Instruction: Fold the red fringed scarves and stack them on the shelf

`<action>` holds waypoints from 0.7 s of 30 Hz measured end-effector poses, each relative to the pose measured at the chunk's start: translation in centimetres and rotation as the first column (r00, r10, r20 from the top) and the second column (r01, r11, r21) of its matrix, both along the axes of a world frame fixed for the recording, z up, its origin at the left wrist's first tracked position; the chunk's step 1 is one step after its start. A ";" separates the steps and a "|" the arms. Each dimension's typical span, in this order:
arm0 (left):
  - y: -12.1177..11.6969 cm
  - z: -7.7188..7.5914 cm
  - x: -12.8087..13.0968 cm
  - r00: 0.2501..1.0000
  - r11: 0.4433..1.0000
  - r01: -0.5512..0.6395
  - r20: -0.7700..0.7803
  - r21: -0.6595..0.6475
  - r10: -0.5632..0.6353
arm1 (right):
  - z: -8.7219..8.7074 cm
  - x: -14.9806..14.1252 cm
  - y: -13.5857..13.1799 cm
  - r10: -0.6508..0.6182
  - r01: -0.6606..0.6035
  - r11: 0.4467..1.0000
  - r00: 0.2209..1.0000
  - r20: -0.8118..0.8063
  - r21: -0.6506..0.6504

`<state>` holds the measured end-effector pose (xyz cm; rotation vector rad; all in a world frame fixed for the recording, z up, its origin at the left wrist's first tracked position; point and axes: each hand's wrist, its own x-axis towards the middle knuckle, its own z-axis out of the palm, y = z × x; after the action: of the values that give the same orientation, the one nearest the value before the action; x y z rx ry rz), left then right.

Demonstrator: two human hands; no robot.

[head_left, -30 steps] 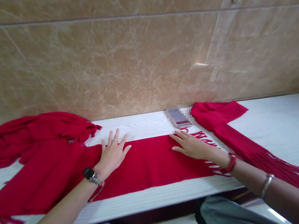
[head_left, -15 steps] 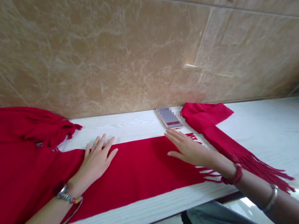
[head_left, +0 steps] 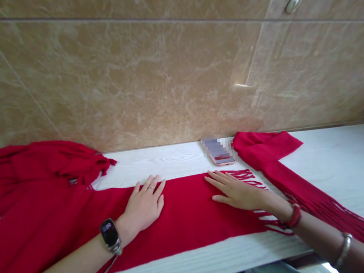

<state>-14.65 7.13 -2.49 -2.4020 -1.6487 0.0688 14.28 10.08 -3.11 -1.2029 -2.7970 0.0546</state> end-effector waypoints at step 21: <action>-0.7 0.0 1.4 0.995 0.999 -0.016 0.097 0.048 0.011 | 0.7 -3.0 3.4 0.064 -0.064 0.998 0.998 -0.012 0.016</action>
<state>-13.29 6.44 -2.53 -2.3930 -1.6875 -0.0856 11.24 13.52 -2.46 -1.1057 -2.8195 0.0444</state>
